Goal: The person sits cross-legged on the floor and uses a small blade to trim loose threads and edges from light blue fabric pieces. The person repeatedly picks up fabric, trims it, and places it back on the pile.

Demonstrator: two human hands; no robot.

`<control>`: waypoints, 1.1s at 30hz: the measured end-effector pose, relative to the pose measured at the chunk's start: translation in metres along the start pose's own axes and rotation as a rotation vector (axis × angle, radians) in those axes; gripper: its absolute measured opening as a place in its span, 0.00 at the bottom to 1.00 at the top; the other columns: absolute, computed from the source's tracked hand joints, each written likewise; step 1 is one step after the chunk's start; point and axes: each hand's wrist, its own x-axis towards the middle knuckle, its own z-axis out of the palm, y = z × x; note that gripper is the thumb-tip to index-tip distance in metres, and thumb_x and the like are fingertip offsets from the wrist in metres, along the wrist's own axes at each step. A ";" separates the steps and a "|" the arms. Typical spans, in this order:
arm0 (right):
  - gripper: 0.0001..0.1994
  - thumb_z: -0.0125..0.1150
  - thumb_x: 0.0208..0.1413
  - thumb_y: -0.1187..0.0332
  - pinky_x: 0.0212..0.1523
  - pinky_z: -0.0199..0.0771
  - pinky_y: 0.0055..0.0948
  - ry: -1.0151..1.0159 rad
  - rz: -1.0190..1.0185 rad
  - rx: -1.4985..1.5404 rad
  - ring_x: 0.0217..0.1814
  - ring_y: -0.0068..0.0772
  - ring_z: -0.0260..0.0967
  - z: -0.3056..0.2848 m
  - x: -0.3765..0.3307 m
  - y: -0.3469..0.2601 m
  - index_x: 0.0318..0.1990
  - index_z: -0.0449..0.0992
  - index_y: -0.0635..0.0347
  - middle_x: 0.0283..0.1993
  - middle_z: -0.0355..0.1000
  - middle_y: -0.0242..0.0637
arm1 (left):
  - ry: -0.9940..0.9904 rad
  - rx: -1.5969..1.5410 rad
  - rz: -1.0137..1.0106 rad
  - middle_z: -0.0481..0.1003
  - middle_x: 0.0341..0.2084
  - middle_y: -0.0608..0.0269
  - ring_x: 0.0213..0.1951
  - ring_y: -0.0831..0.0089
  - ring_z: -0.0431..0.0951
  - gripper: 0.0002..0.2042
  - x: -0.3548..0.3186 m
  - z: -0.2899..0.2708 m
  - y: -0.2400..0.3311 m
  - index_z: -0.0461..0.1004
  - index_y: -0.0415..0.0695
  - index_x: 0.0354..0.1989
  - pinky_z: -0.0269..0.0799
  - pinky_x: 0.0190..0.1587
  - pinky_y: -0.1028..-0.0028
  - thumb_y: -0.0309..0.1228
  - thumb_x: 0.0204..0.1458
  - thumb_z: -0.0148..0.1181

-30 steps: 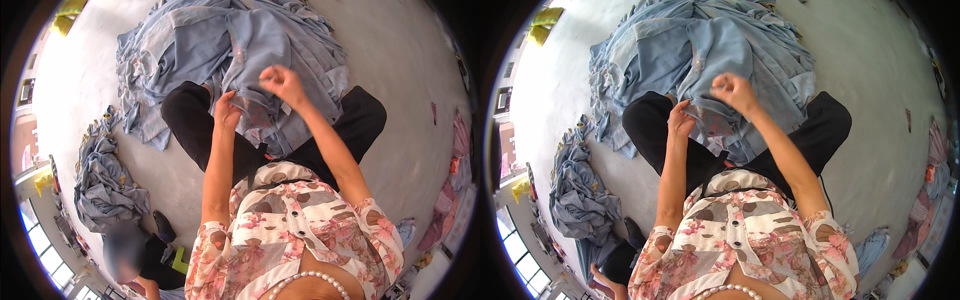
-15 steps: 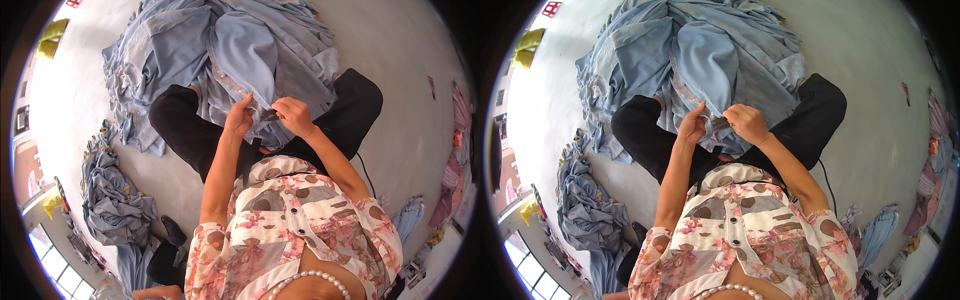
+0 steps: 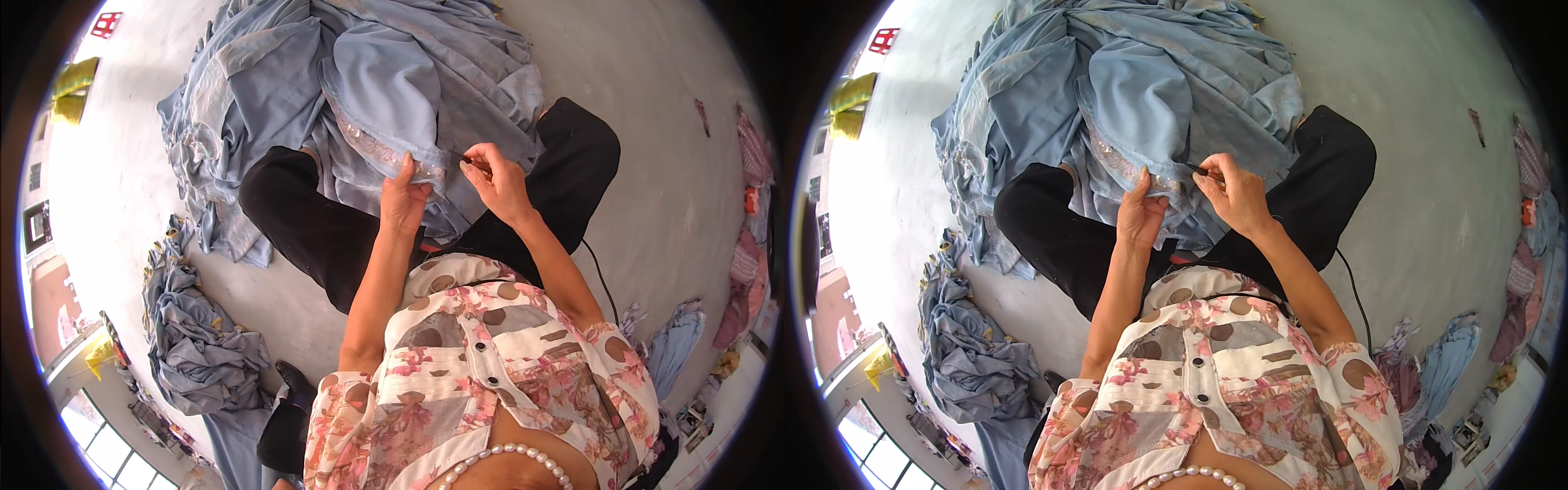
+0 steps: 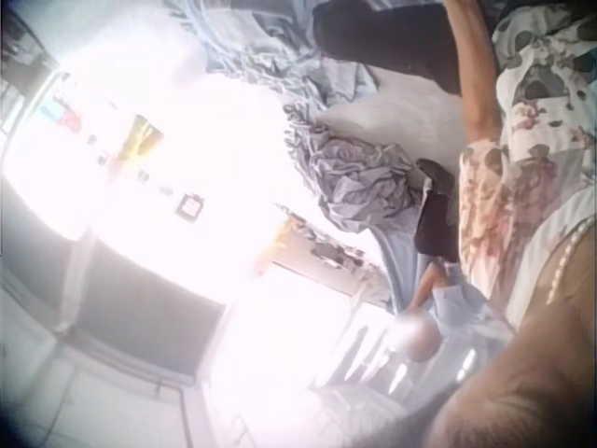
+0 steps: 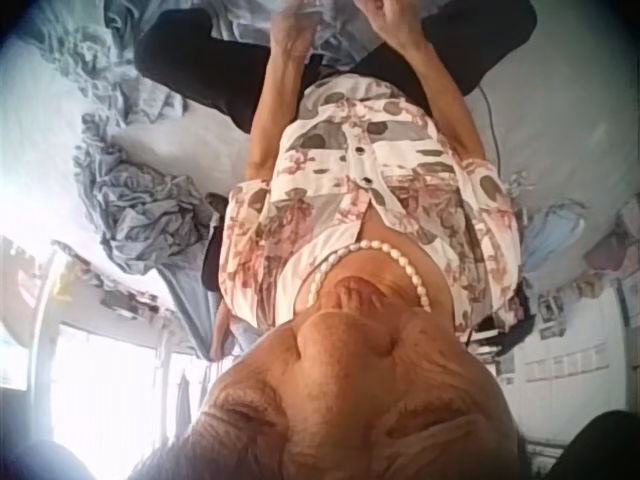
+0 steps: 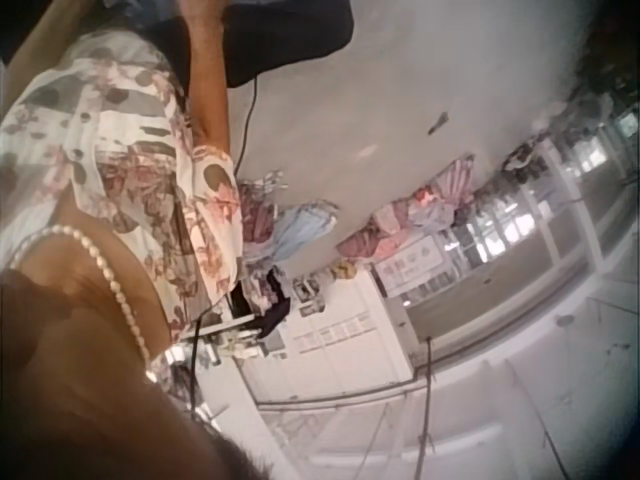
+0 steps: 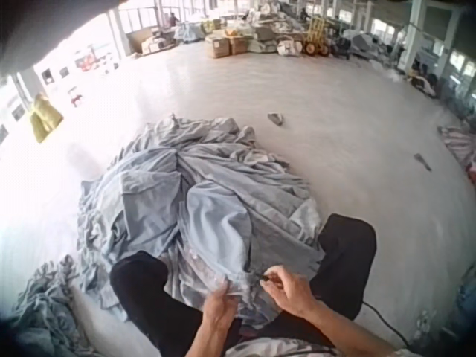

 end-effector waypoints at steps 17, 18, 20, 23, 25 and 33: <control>0.11 0.64 0.49 0.65 0.22 0.69 0.27 0.038 -0.206 -0.086 0.22 0.33 0.72 0.016 0.015 0.009 0.33 0.68 0.60 0.22 0.72 0.36 | -0.104 0.084 -0.021 0.75 0.39 0.61 0.38 0.70 0.77 0.10 0.002 0.000 -0.001 0.69 0.40 0.44 0.77 0.37 0.69 0.29 0.56 0.53; 0.11 0.64 0.49 0.66 0.22 0.68 0.27 0.044 -0.215 -0.099 0.22 0.33 0.72 0.016 0.015 0.006 0.33 0.68 0.60 0.22 0.72 0.36 | -0.105 0.098 -0.015 0.75 0.39 0.61 0.38 0.70 0.77 0.10 0.002 -0.001 -0.001 0.69 0.40 0.45 0.77 0.37 0.69 0.29 0.55 0.53; 0.11 0.64 0.49 0.66 0.22 0.68 0.27 0.084 -0.141 -0.115 0.22 0.33 0.72 0.009 0.017 -0.001 0.32 0.69 0.61 0.21 0.72 0.37 | -0.107 0.125 -0.004 0.75 0.40 0.61 0.38 0.69 0.77 0.11 0.002 -0.002 -0.001 0.69 0.41 0.45 0.77 0.38 0.68 0.29 0.55 0.53; 0.09 0.63 0.50 0.72 0.24 0.66 0.17 0.155 -0.058 0.058 0.24 0.14 0.65 0.002 0.015 0.005 0.36 0.70 0.64 0.25 0.72 0.31 | -0.035 0.082 -0.011 0.74 0.40 0.61 0.39 0.68 0.77 0.12 0.005 -0.002 -0.002 0.69 0.41 0.46 0.77 0.38 0.68 0.29 0.55 0.53; 0.10 0.64 0.49 0.72 0.23 0.63 0.16 0.120 -0.036 0.098 0.23 0.13 0.61 -0.006 0.010 0.008 0.38 0.70 0.63 0.24 0.69 0.28 | -0.038 0.032 -0.040 0.74 0.41 0.60 0.39 0.67 0.76 0.12 0.007 -0.002 0.001 0.68 0.41 0.47 0.76 0.39 0.67 0.29 0.55 0.53; 0.13 0.66 0.48 0.70 0.26 0.64 0.14 0.120 -0.039 0.059 0.25 0.11 0.61 0.004 -0.020 0.007 0.36 0.70 0.64 0.25 0.69 0.28 | -0.056 0.092 -0.002 0.74 0.37 0.61 0.37 0.67 0.77 0.11 0.013 -0.001 0.003 0.68 0.41 0.45 0.78 0.37 0.66 0.30 0.55 0.54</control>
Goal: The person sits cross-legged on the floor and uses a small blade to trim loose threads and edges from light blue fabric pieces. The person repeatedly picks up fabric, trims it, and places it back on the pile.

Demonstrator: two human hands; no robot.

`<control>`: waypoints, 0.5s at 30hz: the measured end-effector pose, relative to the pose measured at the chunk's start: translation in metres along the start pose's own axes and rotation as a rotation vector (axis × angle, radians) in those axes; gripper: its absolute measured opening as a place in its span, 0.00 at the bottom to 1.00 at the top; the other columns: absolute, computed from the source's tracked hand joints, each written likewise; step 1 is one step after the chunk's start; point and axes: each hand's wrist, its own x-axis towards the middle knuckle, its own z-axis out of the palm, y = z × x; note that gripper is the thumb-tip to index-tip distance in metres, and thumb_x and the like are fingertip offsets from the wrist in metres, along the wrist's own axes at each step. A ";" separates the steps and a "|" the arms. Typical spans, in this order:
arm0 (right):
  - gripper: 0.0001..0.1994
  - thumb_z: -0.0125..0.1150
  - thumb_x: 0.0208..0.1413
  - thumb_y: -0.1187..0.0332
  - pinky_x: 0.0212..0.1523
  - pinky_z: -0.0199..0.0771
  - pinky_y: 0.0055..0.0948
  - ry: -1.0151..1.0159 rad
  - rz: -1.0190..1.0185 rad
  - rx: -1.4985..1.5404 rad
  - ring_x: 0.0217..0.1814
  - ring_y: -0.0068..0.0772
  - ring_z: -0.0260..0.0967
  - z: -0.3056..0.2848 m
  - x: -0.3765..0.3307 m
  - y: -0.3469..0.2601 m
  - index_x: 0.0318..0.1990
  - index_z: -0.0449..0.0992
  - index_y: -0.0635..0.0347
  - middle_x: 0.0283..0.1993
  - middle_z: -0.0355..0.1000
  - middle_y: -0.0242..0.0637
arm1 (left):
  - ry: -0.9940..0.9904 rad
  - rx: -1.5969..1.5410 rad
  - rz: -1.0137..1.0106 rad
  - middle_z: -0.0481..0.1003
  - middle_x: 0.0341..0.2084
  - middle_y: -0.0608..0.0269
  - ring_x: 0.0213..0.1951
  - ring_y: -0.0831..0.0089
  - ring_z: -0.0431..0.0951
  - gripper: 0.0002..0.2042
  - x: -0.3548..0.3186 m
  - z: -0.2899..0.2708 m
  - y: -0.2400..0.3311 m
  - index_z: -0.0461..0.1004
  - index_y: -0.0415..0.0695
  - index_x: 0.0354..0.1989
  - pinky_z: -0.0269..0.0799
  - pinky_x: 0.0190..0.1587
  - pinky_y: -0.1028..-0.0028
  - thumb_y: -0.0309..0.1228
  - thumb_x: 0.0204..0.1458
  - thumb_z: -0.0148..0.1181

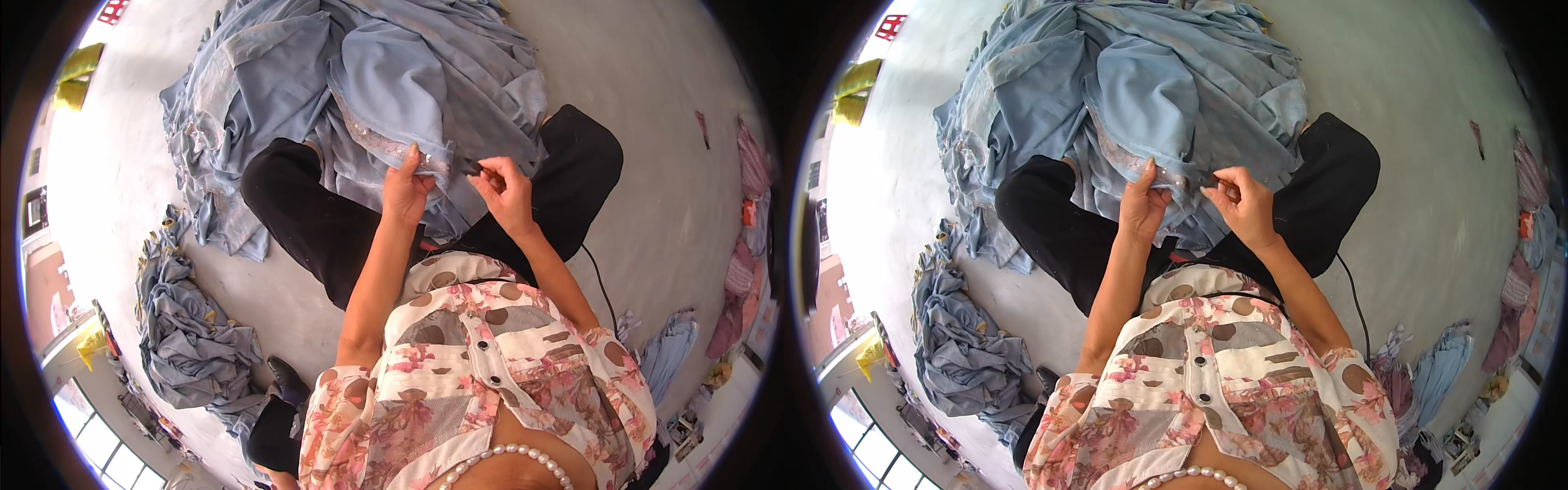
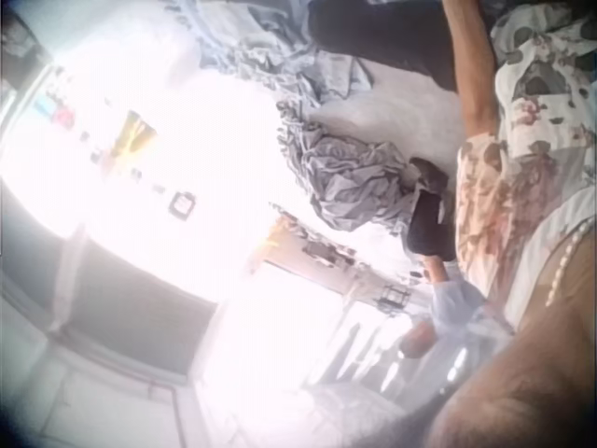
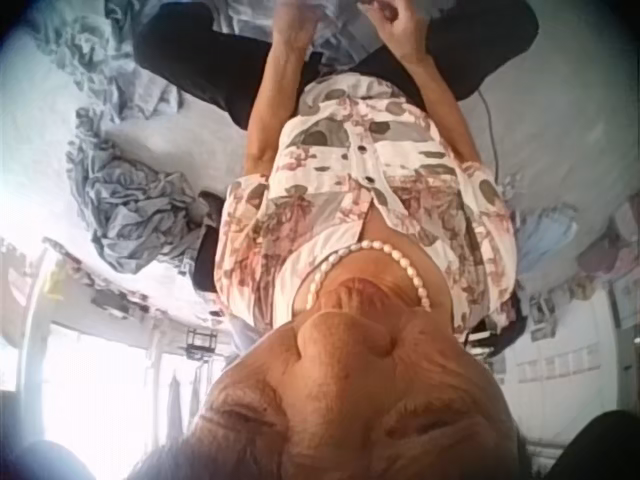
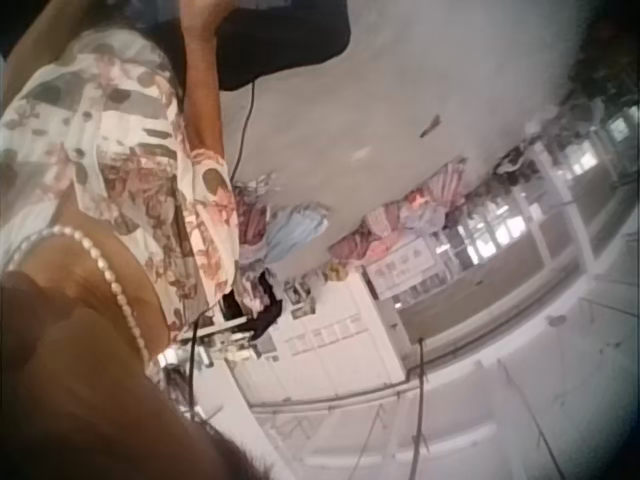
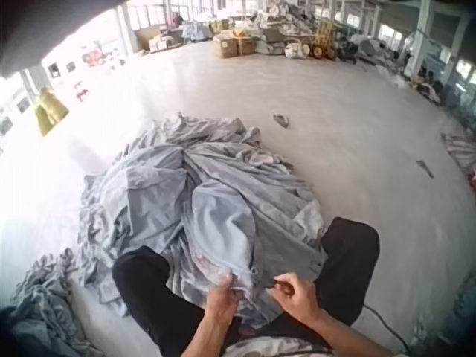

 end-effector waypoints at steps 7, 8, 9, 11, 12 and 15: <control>0.12 0.65 0.49 0.66 0.26 0.68 0.20 -0.134 0.121 0.032 0.23 0.20 0.69 0.007 0.027 0.000 0.33 0.69 0.64 0.24 0.73 0.35 | 0.029 0.168 0.029 0.75 0.33 0.64 0.33 0.73 0.78 0.09 -0.009 0.002 -0.009 0.70 0.42 0.42 0.78 0.31 0.72 0.31 0.55 0.54; 0.12 0.65 0.49 0.66 0.26 0.68 0.21 -0.155 0.130 0.026 0.24 0.22 0.70 0.008 0.027 0.001 0.33 0.69 0.64 0.24 0.73 0.36 | 0.031 0.175 0.028 0.75 0.33 0.64 0.32 0.73 0.78 0.09 -0.009 0.002 -0.010 0.70 0.42 0.42 0.78 0.30 0.73 0.32 0.55 0.54; 0.12 0.64 0.50 0.65 0.26 0.69 0.22 -0.175 0.138 0.021 0.24 0.24 0.72 0.008 0.027 0.003 0.32 0.69 0.64 0.24 0.74 0.37 | 0.029 0.190 0.023 0.75 0.33 0.65 0.32 0.74 0.78 0.09 -0.010 0.001 -0.011 0.71 0.42 0.41 0.78 0.30 0.73 0.32 0.55 0.54; 0.12 0.64 0.50 0.65 0.25 0.69 0.24 -0.192 0.144 0.012 0.25 0.27 0.73 0.011 0.027 0.006 0.32 0.69 0.64 0.24 0.74 0.39 | 0.024 0.222 0.012 0.75 0.32 0.66 0.32 0.75 0.77 0.09 -0.011 -0.001 -0.012 0.71 0.42 0.41 0.78 0.29 0.74 0.33 0.55 0.55; 0.12 0.63 0.50 0.65 0.25 0.69 0.25 -0.190 0.141 0.008 0.26 0.29 0.74 0.013 0.026 0.007 0.32 0.69 0.64 0.24 0.74 0.39 | 0.023 0.244 0.006 0.75 0.31 0.66 0.31 0.76 0.77 0.09 -0.012 -0.001 -0.012 0.71 0.42 0.40 0.78 0.29 0.75 0.33 0.55 0.55; 0.12 0.62 0.51 0.65 0.25 0.69 0.26 -0.201 0.135 -0.053 0.26 0.30 0.74 0.016 0.027 0.004 0.32 0.69 0.64 0.24 0.74 0.40 | 0.031 0.292 -0.007 0.74 0.30 0.68 0.30 0.77 0.76 0.09 -0.015 0.000 -0.015 0.72 0.43 0.38 0.75 0.29 0.77 0.35 0.54 0.57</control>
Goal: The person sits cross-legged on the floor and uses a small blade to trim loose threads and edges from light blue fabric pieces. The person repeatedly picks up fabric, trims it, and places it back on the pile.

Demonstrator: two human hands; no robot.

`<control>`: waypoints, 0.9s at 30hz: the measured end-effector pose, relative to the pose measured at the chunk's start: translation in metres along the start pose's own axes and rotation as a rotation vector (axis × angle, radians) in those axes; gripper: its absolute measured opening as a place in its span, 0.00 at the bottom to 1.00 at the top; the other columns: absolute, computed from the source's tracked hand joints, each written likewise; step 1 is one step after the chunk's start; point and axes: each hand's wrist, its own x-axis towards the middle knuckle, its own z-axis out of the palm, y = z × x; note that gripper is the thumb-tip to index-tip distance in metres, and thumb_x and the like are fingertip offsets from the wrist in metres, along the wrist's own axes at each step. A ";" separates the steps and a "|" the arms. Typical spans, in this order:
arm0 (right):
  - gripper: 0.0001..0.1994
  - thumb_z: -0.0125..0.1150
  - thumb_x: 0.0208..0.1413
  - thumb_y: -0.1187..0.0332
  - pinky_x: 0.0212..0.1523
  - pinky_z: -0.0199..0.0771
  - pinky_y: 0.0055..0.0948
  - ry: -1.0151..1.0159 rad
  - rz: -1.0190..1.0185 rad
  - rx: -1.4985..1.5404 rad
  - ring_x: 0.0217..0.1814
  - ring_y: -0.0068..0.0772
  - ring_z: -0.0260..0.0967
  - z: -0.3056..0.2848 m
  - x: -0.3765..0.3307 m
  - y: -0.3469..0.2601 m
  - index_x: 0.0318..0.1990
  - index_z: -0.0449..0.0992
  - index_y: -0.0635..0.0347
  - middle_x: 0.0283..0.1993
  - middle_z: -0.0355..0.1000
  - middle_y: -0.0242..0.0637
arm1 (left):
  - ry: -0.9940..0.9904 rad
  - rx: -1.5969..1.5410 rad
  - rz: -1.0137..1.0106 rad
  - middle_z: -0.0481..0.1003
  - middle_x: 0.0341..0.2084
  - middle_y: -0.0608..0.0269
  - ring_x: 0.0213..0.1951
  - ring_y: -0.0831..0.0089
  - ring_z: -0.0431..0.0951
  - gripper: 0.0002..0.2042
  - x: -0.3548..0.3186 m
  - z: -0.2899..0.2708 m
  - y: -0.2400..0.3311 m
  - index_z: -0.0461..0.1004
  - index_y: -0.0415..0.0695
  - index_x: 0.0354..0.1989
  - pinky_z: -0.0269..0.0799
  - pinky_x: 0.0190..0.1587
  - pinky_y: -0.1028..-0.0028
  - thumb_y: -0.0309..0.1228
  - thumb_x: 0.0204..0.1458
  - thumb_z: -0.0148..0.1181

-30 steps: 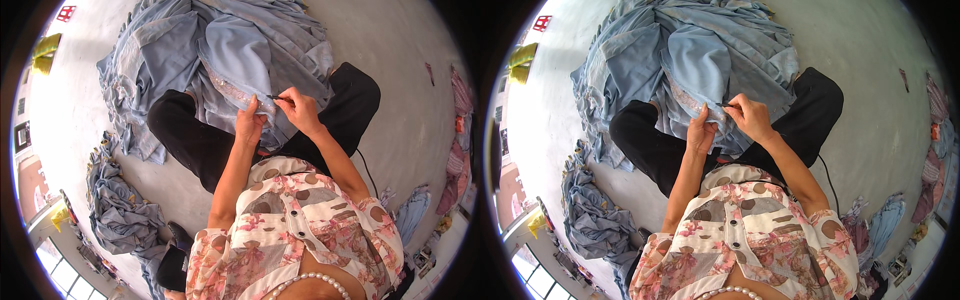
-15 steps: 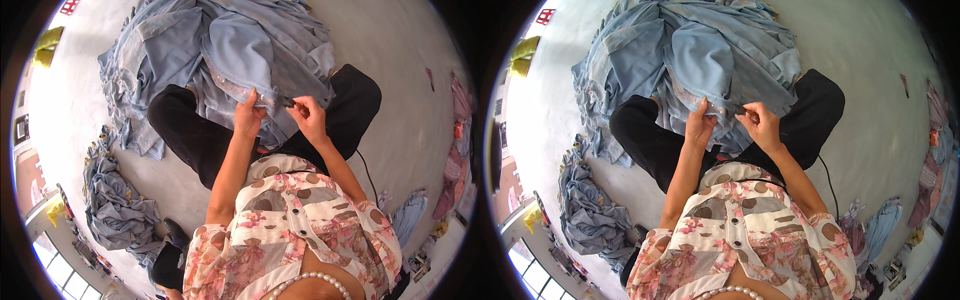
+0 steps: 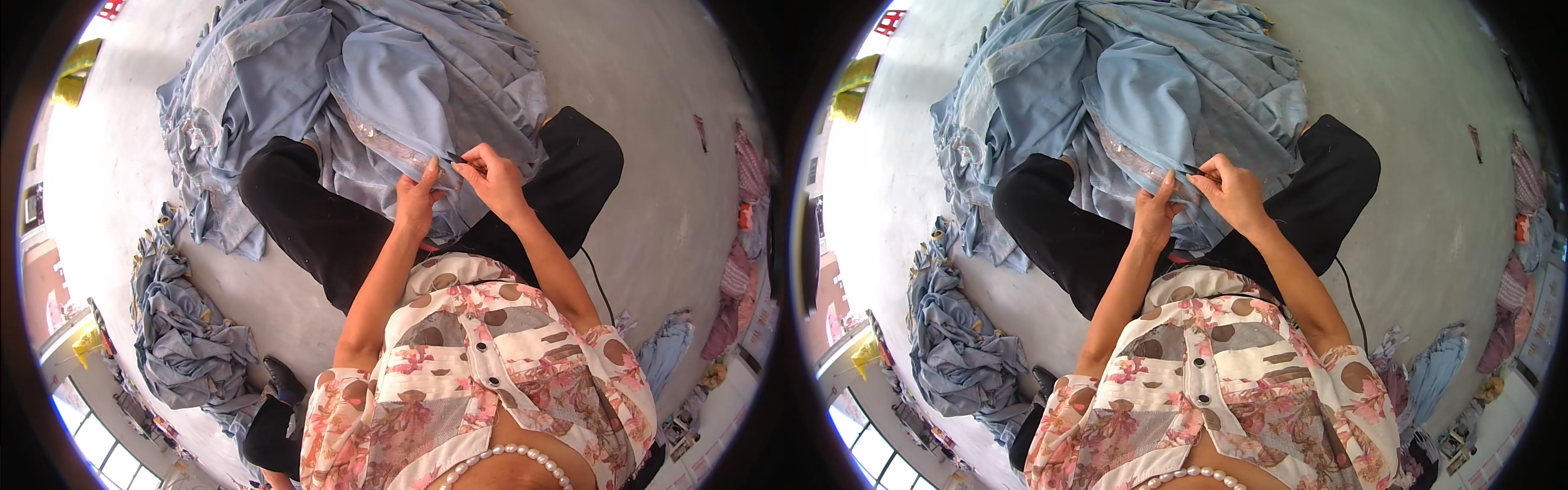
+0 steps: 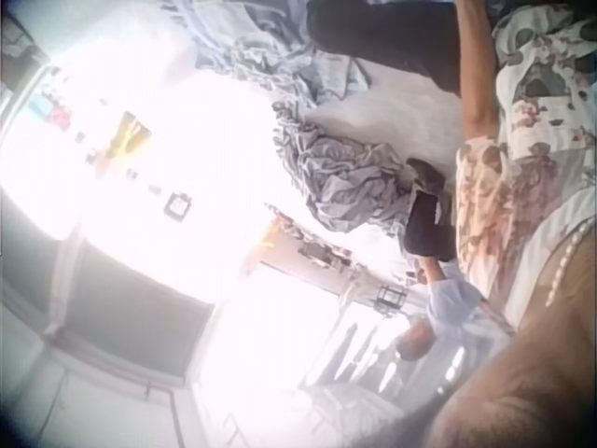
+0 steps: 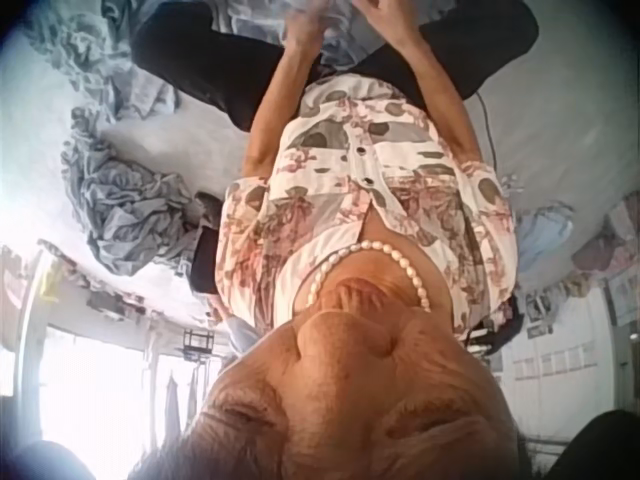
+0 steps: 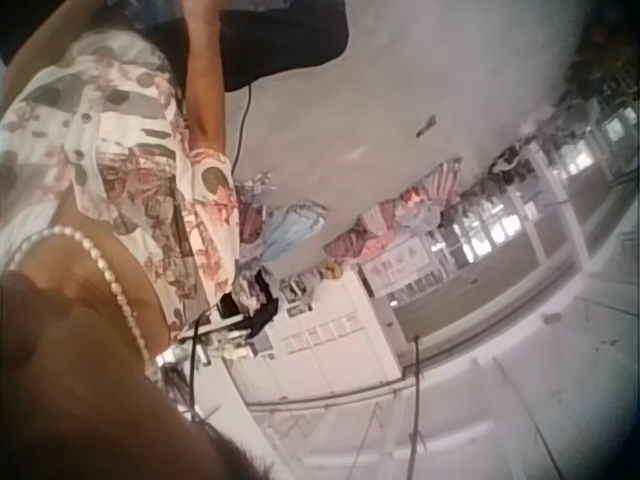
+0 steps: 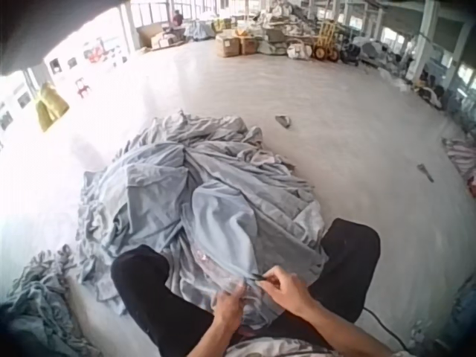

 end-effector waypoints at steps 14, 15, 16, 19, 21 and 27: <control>0.12 0.63 0.51 0.65 0.26 0.67 0.21 0.017 0.158 0.112 0.25 0.20 0.69 -0.007 -0.005 0.007 0.32 0.70 0.66 0.23 0.73 0.36 | 0.009 0.128 -0.005 0.74 0.31 0.70 0.32 0.79 0.76 0.11 -0.005 0.002 -0.010 0.73 0.44 0.38 0.72 0.30 0.78 0.37 0.54 0.57; 0.13 0.62 0.51 0.64 0.26 0.67 0.22 0.008 0.152 0.108 0.24 0.21 0.69 -0.004 -0.004 0.009 0.31 0.70 0.66 0.23 0.73 0.37 | 0.010 0.150 0.001 0.74 0.30 0.69 0.31 0.79 0.76 0.11 -0.005 0.002 -0.010 0.73 0.43 0.38 0.71 0.29 0.78 0.38 0.53 0.58; 0.13 0.62 0.52 0.63 0.26 0.67 0.23 0.004 0.145 0.084 0.24 0.22 0.70 -0.003 -0.003 0.010 0.31 0.70 0.66 0.23 0.73 0.37 | 0.011 0.173 0.006 0.75 0.30 0.68 0.31 0.78 0.76 0.12 -0.006 0.002 -0.010 0.74 0.43 0.38 0.71 0.29 0.79 0.39 0.53 0.58; 0.13 0.62 0.52 0.63 0.26 0.67 0.24 -0.007 0.124 0.019 0.23 0.25 0.70 0.001 0.001 0.008 0.31 0.70 0.65 0.23 0.74 0.38 | -0.015 0.198 0.020 0.76 0.29 0.67 0.30 0.79 0.76 0.13 -0.009 0.005 -0.011 0.74 0.42 0.38 0.70 0.30 0.79 0.39 0.53 0.59; 0.13 0.61 0.52 0.63 0.25 0.67 0.25 -0.019 0.105 -0.015 0.23 0.26 0.70 0.004 0.003 0.007 0.30 0.70 0.65 0.23 0.74 0.39 | -0.029 0.214 0.025 0.76 0.29 0.68 0.30 0.79 0.76 0.13 -0.010 0.005 -0.013 0.74 0.42 0.39 0.71 0.30 0.78 0.38 0.53 0.59; 0.13 0.62 0.53 0.63 0.24 0.63 0.18 0.140 0.172 0.284 0.23 0.16 0.64 -0.010 0.006 0.019 0.30 0.69 0.66 0.20 0.69 0.30 | -0.032 0.213 0.012 0.76 0.30 0.67 0.30 0.78 0.76 0.13 -0.009 0.003 -0.021 0.74 0.41 0.38 0.72 0.31 0.77 0.39 0.53 0.59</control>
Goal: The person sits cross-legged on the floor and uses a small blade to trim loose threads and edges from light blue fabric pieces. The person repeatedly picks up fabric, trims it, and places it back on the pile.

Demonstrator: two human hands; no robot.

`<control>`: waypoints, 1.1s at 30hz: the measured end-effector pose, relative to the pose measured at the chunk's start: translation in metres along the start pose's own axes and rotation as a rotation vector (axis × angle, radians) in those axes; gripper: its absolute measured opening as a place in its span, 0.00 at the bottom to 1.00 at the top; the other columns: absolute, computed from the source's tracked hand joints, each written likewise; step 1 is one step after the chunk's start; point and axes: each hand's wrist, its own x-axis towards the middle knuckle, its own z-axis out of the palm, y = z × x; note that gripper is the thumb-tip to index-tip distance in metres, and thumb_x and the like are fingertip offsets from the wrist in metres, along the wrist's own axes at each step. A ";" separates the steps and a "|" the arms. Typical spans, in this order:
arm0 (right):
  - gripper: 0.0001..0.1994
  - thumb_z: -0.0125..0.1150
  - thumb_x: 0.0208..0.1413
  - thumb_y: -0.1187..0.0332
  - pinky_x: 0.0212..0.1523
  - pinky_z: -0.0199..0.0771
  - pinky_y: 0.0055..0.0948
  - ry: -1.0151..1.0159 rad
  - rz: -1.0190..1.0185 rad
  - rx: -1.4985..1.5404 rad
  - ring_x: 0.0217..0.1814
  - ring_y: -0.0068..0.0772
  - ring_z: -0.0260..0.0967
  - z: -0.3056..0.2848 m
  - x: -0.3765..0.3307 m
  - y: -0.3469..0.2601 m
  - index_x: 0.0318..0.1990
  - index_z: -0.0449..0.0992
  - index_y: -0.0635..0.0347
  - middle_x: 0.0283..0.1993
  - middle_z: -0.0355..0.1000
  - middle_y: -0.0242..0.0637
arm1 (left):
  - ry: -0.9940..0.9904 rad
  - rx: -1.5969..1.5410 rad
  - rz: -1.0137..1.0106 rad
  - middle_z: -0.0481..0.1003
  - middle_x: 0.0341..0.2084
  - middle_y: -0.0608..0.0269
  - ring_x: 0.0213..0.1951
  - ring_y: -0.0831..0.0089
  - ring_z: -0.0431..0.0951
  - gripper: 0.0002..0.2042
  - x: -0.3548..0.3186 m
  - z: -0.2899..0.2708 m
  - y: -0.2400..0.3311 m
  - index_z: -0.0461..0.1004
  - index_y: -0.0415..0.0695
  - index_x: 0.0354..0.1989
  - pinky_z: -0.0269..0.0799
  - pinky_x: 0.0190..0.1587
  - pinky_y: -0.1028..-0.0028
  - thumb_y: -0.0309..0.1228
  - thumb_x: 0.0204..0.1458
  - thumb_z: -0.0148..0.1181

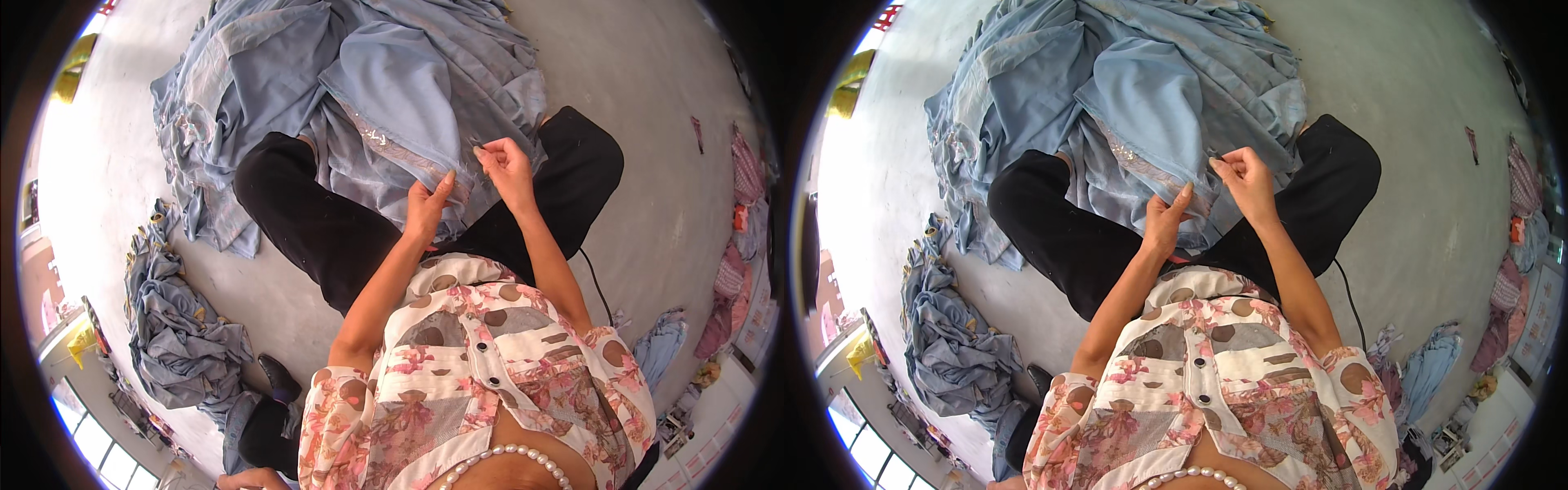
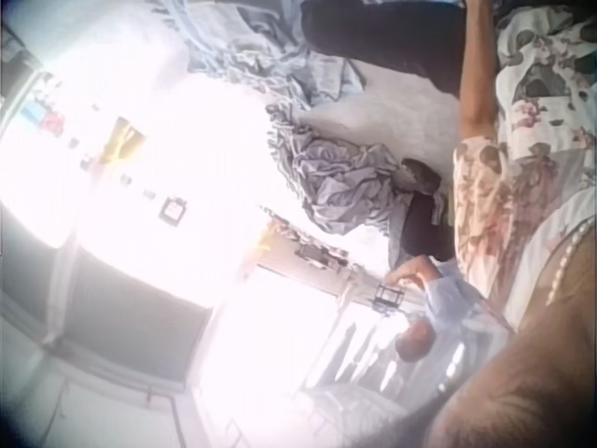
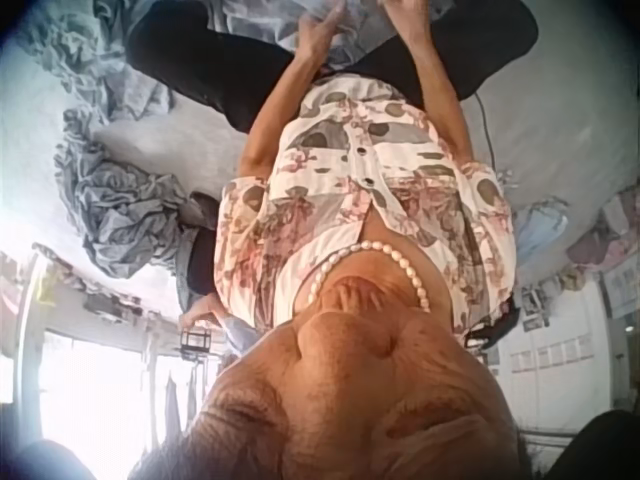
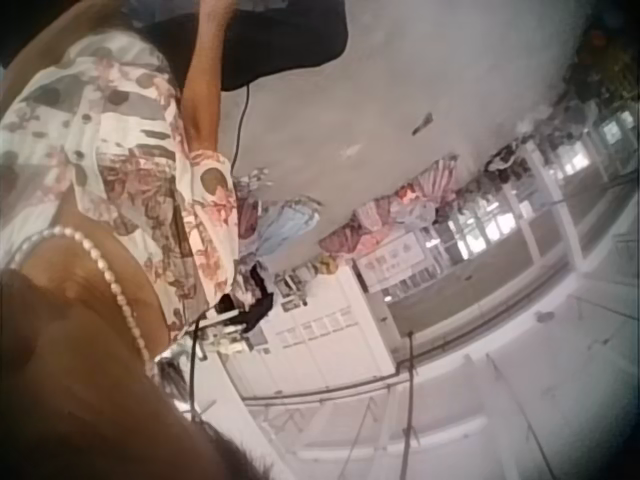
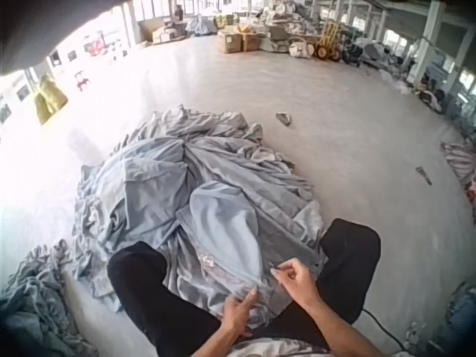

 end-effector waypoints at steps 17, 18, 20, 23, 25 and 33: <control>0.12 0.62 0.53 0.66 0.23 0.60 0.16 0.026 0.081 0.174 0.23 0.12 0.60 -0.002 -0.016 0.004 0.35 0.69 0.66 0.22 0.67 0.26 | 0.023 -0.002 -0.021 0.76 0.32 0.67 0.31 0.76 0.77 0.14 0.000 -0.003 -0.003 0.73 0.42 0.40 0.72 0.30 0.79 0.40 0.54 0.57; 0.13 0.63 0.52 0.67 0.24 0.61 0.15 0.026 0.054 0.179 0.24 0.11 0.60 0.000 -0.016 0.003 0.37 0.69 0.66 0.23 0.67 0.27 | 0.018 -0.008 -0.048 0.76 0.32 0.66 0.31 0.76 0.77 0.14 0.002 -0.004 -0.005 0.73 0.42 0.41 0.72 0.29 0.79 0.39 0.54 0.57; 0.14 0.65 0.49 0.68 0.26 0.62 0.16 -0.069 0.035 0.103 0.26 0.11 0.61 0.005 -0.019 0.002 0.38 0.69 0.67 0.25 0.68 0.28 | 0.010 -0.021 -0.103 0.75 0.33 0.66 0.32 0.76 0.77 0.13 0.005 -0.007 -0.008 0.72 0.43 0.42 0.72 0.29 0.79 0.38 0.54 0.56; 0.09 0.65 0.46 0.74 0.27 0.64 0.17 -0.173 0.036 -0.121 0.27 0.13 0.62 0.006 -0.020 0.007 0.31 0.71 0.68 0.25 0.68 0.30 | -0.079 -0.284 -0.210 0.75 0.35 0.65 0.37 0.73 0.77 0.12 0.009 -0.008 -0.010 0.72 0.43 0.42 0.74 0.33 0.74 0.35 0.53 0.56; 0.08 0.64 0.46 0.75 0.26 0.63 0.18 -0.175 -0.024 -0.169 0.26 0.14 0.62 0.004 -0.024 0.005 0.29 0.70 0.68 0.25 0.68 0.31 | -0.103 -0.486 -0.307 0.75 0.37 0.64 0.40 0.71 0.76 0.11 0.013 -0.012 0.002 0.71 0.42 0.42 0.73 0.38 0.71 0.33 0.53 0.55; 0.08 0.64 0.45 0.77 0.23 0.55 0.17 -0.283 -0.058 -0.315 0.23 0.13 0.51 -0.022 -0.036 0.013 0.31 0.69 0.66 0.23 0.63 0.26 | -0.037 -0.356 -0.156 0.75 0.37 0.62 0.41 0.71 0.75 0.12 0.036 -0.032 -0.004 0.71 0.41 0.42 0.69 0.48 0.70 0.23 0.47 0.59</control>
